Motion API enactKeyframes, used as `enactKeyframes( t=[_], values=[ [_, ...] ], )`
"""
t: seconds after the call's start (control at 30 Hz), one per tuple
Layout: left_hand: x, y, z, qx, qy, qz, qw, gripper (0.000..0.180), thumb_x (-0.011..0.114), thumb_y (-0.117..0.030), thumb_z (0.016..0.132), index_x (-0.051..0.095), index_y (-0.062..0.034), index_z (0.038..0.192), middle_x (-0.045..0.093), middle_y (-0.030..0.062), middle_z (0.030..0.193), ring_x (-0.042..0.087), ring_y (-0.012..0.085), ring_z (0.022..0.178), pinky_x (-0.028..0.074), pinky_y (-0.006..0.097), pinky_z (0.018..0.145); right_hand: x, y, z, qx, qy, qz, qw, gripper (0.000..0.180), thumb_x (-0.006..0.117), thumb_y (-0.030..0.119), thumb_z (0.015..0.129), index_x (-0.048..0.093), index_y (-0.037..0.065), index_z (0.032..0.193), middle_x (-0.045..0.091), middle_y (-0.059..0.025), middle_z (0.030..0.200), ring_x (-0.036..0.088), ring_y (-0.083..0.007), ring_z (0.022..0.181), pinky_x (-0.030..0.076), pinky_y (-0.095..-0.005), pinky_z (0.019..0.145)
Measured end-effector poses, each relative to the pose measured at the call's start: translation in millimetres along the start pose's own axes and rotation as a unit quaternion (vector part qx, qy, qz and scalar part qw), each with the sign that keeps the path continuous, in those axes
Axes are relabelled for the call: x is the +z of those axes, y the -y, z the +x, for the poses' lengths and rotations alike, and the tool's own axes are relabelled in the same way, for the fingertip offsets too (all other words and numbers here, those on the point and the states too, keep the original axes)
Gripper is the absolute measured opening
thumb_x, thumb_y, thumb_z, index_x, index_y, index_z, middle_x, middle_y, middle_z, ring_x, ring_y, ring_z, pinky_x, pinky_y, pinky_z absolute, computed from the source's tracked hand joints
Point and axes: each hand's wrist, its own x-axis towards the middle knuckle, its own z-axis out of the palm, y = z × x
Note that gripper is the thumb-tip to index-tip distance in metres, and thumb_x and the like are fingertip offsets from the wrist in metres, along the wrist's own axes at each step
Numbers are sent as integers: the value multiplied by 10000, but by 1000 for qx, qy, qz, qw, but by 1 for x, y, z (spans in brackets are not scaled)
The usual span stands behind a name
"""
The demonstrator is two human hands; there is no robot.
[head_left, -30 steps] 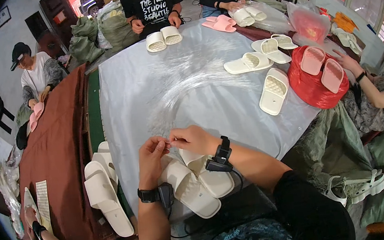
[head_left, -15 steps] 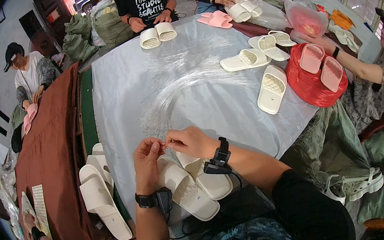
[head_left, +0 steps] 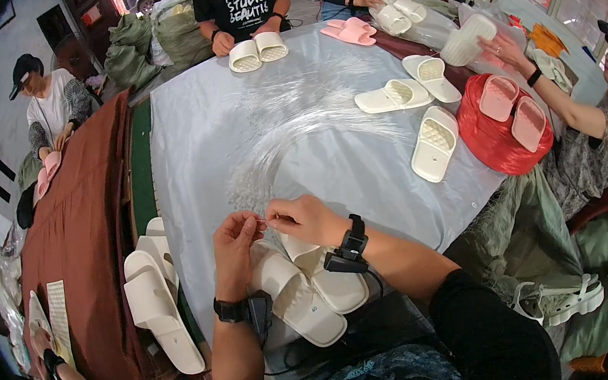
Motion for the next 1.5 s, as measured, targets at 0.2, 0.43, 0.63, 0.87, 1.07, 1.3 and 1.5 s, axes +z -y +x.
enactKeyframes(
  t=[0.2,0.43,0.63,0.87,1.07,1.3,1.5],
  values=[
    [-1,2,1,12,25,-2,1000,114,599,-125,931,627,-21,966,648,28,882,603,113,809,480,245,738,0,-1,0,1,-2,0,1000,97,614,143,867,573,60,898,582,-110,656,557,-261,561,437,-326,544],
    [-3,2,1,14,27,24,999,96,590,-120,937,617,-30,958,637,23,894,587,103,821,474,237,769,-2,2,0,18,4,-8,1000,93,610,136,867,572,54,890,570,-102,648,547,-239,550,428,-314,537],
    [-1,0,1,17,8,23,1000,134,612,-137,923,635,-17,978,652,29,875,602,113,824,475,252,749,-2,3,0,16,5,11,1000,101,615,144,868,575,53,887,568,-99,653,536,-221,554,426,-305,541],
    [-4,2,2,-2,55,52,997,125,609,-141,924,639,-24,958,651,14,861,591,97,804,455,243,739,-3,3,1,30,13,22,999,113,623,135,869,570,41,901,550,-97,652,514,-175,562,429,-288,558],
    [-5,2,2,-4,65,37,997,159,626,-164,920,630,-19,985,655,27,877,590,103,811,467,244,736,-3,4,1,31,25,-1,999,141,605,190,882,558,60,903,595,-128,664,591,-296,593,446,-357,557],
    [-3,3,1,-8,50,56,997,135,634,-144,911,629,-22,968,653,22,871,593,102,795,463,240,729,-2,3,1,24,21,-2,999,142,604,188,879,560,54,895,603,-133,679,602,-315,617,454,-367,564],
    [-2,2,1,-2,44,46,998,102,654,-96,883,632,-22,949,650,18,862,593,102,791,465,239,726,-1,1,0,15,19,-15,1000,107,628,140,875,590,44,905,606,-101,684,583,-203,584,446,-292,553]
  ],
)
